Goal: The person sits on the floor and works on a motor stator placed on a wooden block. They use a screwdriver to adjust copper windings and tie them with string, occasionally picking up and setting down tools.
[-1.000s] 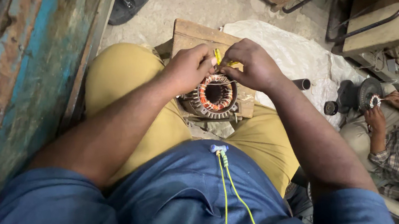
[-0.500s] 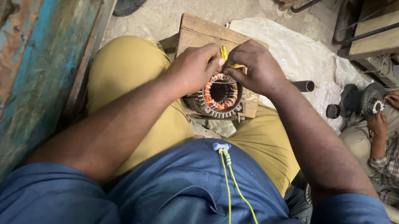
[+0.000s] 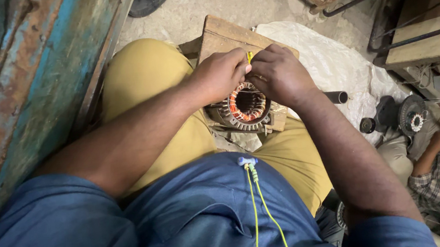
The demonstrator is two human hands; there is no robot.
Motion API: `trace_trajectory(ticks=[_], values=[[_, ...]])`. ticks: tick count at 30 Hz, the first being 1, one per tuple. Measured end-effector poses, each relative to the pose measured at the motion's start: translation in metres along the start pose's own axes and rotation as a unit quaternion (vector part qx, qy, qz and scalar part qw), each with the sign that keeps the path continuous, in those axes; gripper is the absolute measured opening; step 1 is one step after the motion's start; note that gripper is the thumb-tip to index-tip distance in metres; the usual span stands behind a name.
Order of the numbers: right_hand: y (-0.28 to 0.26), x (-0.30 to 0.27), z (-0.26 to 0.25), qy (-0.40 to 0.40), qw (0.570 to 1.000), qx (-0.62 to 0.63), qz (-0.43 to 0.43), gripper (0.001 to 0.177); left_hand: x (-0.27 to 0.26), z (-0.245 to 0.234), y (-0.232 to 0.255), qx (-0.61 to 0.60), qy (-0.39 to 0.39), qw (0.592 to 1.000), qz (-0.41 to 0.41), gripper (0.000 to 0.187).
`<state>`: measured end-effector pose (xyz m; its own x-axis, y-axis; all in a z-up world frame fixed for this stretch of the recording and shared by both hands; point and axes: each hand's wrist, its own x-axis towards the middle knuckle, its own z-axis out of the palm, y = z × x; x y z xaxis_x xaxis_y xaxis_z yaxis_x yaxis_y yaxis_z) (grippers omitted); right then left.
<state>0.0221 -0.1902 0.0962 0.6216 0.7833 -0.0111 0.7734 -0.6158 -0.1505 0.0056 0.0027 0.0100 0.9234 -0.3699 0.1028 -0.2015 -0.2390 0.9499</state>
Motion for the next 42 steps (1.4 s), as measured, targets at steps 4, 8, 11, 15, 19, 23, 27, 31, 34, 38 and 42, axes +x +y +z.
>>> trace_trajectory(ticks=[4, 8, 11, 15, 19, 23, 27, 31, 34, 38, 42], values=[[-0.001, 0.004, 0.0, -0.03, 0.999, -0.008, 0.02, 0.021, 0.0, 0.0, 0.0, -0.02, 0.001, 1.0, -0.003, 0.02], [-0.004, 0.005, 0.002, -0.054, 0.997, -0.041, 0.041, 0.019, -0.002, -0.001, 0.001, -0.061, -0.019, 0.997, -0.039, 0.018], [-0.008, 0.005, 0.006, -0.065, 0.993, -0.072, 0.066, 0.016, -0.005, -0.003, 0.003, -0.033, -0.023, 0.999, -0.024, 0.019], [-0.013, 0.0, 0.012, -0.064, 0.988, -0.094, 0.102, 0.014, -0.007, -0.003, 0.004, 0.061, -0.025, 0.998, -0.009, 0.024], [-0.019, -0.008, 0.017, -0.019, 0.989, -0.109, 0.101, 0.011, -0.009, -0.002, 0.006, 0.068, -0.032, 0.997, -0.01, 0.026], [-0.027, -0.015, 0.021, 0.016, 0.986, -0.124, 0.108, 0.008, -0.011, -0.002, 0.008, 0.087, -0.032, 0.996, -0.001, 0.025], [-0.034, -0.021, 0.024, 0.042, 0.982, -0.141, 0.119, 0.006, -0.012, -0.003, 0.008, 0.083, -0.045, 0.996, -0.004, 0.024], [-0.041, -0.024, 0.028, 0.08, 0.98, -0.144, 0.114, 0.009, -0.014, -0.003, 0.007, 0.085, -0.041, 0.996, 0.007, 0.023], [-0.043, -0.029, 0.031, 0.086, 0.976, -0.151, 0.131, 0.01, -0.013, 0.0, 0.005, 0.076, -0.034, 0.996, 0.041, 0.022], [-0.043, -0.027, 0.034, 0.087, 0.978, -0.144, 0.125, 0.009, -0.017, -0.001, 0.002, 0.062, -0.025, 0.997, 0.038, 0.021], [-0.019, -0.019, 0.021, 0.046, 0.99, -0.097, 0.087, 0.01, -0.013, -0.002, 0.008, 0.043, -0.013, 0.998, 0.041, 0.018]])
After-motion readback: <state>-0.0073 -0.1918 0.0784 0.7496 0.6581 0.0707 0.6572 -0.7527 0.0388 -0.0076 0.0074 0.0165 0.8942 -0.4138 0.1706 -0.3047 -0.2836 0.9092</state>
